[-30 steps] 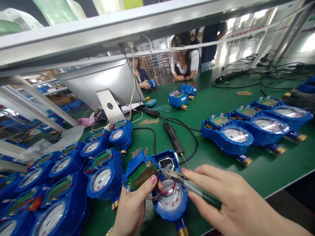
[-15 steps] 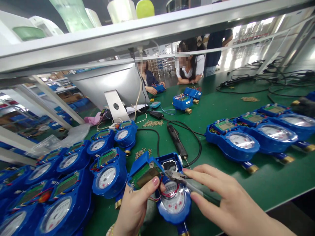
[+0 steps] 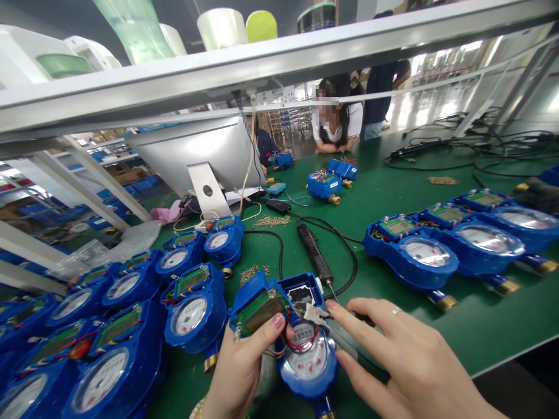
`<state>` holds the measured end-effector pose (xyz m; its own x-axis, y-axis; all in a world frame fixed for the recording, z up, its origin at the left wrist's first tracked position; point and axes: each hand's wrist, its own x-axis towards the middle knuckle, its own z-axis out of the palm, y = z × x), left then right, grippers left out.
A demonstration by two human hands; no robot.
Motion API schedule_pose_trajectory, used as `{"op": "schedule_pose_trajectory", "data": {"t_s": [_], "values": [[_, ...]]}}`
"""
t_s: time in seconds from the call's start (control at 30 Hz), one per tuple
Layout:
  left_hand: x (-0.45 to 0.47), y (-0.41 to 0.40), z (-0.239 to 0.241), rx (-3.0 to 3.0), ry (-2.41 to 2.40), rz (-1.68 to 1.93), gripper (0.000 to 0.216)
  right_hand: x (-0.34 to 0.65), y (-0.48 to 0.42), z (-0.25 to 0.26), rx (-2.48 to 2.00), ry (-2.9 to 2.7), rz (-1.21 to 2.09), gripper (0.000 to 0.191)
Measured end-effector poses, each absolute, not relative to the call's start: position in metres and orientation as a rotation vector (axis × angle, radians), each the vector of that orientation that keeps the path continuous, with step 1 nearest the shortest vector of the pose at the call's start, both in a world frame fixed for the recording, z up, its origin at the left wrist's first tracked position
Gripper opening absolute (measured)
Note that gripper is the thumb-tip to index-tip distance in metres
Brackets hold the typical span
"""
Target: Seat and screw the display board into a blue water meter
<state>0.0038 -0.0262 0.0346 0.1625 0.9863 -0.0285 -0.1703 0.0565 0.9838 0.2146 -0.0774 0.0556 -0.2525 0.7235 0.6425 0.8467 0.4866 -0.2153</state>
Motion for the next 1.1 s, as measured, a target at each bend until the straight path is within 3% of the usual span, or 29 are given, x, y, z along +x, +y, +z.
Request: {"op": "schedule_pose_trajectory", "data": {"t_s": [0.17,0.47,0.7,0.87,1.1], "values": [[0.006,-0.027,0.033,1.118,0.997,1.182,0.02,0.215,-0.078,0.057,-1.321,-2.031,-0.133,0.035],[0.014,-0.026,0.024,1.128,1.076,1.297,0.018,0.21,-0.077,0.049,-1.338,-2.037,-0.344,0.037],[0.017,-0.028,0.03,1.13,1.118,1.256,0.02,0.207,-0.075,0.043,-1.298,-2.016,-0.313,0.033],[0.013,-0.028,0.032,1.141,1.07,1.233,0.022,0.208,-0.073,0.031,-1.223,-1.943,-0.028,0.033],[0.008,-0.025,0.031,1.029,0.976,1.248,0.016,0.207,-0.071,0.03,-1.154,-1.732,0.786,0.031]]}}
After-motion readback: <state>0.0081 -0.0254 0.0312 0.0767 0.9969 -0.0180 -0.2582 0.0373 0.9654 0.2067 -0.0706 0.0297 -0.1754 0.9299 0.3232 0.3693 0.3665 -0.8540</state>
